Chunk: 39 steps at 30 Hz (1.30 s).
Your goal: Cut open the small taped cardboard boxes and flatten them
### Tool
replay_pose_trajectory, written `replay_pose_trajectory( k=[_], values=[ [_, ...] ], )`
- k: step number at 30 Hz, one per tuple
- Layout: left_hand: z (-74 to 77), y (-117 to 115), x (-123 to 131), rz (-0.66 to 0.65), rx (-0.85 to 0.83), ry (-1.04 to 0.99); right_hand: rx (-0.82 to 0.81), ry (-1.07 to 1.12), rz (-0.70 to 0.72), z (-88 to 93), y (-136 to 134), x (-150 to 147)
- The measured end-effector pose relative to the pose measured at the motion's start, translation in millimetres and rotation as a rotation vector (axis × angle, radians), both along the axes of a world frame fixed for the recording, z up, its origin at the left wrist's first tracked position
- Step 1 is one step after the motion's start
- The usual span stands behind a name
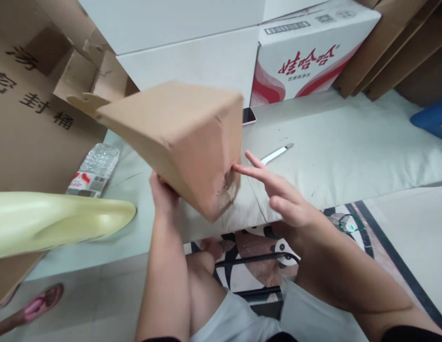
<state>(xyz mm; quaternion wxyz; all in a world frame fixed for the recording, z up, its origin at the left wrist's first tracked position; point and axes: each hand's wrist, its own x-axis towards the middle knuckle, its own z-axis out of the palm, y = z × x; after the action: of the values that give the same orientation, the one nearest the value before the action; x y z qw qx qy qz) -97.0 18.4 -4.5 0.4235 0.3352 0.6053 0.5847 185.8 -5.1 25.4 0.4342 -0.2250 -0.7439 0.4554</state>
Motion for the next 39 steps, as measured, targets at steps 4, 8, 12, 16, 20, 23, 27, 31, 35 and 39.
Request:
replay_pose_trajectory(
  k=[4,8,12,16,20,23,27,31,35,39],
  values=[
    [-1.5,-11,24,-0.346,-0.276,-0.047,0.194,-0.044,-0.120,19.2,-2,0],
    [-6.0,-13,19,-0.656,-0.431,0.211,0.177,-0.053,-0.264,4.5,7,4],
    [-13.9,-5,9,-0.358,-0.190,0.386,0.172,-0.092,-0.264,-10.8,11,2],
    [-14.1,-2,16,-0.135,0.470,0.515,0.145,-0.162,-0.169,-11.2,8,-6],
    [-12.2,-5,26,-0.293,0.640,0.694,0.047,-0.124,-0.230,-21.7,16,1],
    [-13.1,-5,27,-0.286,0.639,0.695,0.051,-0.373,-0.560,-43.5,33,19],
    [-13.4,-5,24,-0.274,0.637,0.691,0.021,-0.905,-0.737,-69.5,48,44],
    [-11.5,-5,28,-0.267,0.596,0.696,0.088,-0.832,-0.776,-74.3,49,60],
    [-12.2,-4,35,-0.250,0.605,0.672,0.220,-0.527,-0.834,-44.4,30,61],
    [-15.4,-2,39,-0.221,0.607,0.681,0.451,0.036,-0.858,7.1,-11,35]
  ],
)
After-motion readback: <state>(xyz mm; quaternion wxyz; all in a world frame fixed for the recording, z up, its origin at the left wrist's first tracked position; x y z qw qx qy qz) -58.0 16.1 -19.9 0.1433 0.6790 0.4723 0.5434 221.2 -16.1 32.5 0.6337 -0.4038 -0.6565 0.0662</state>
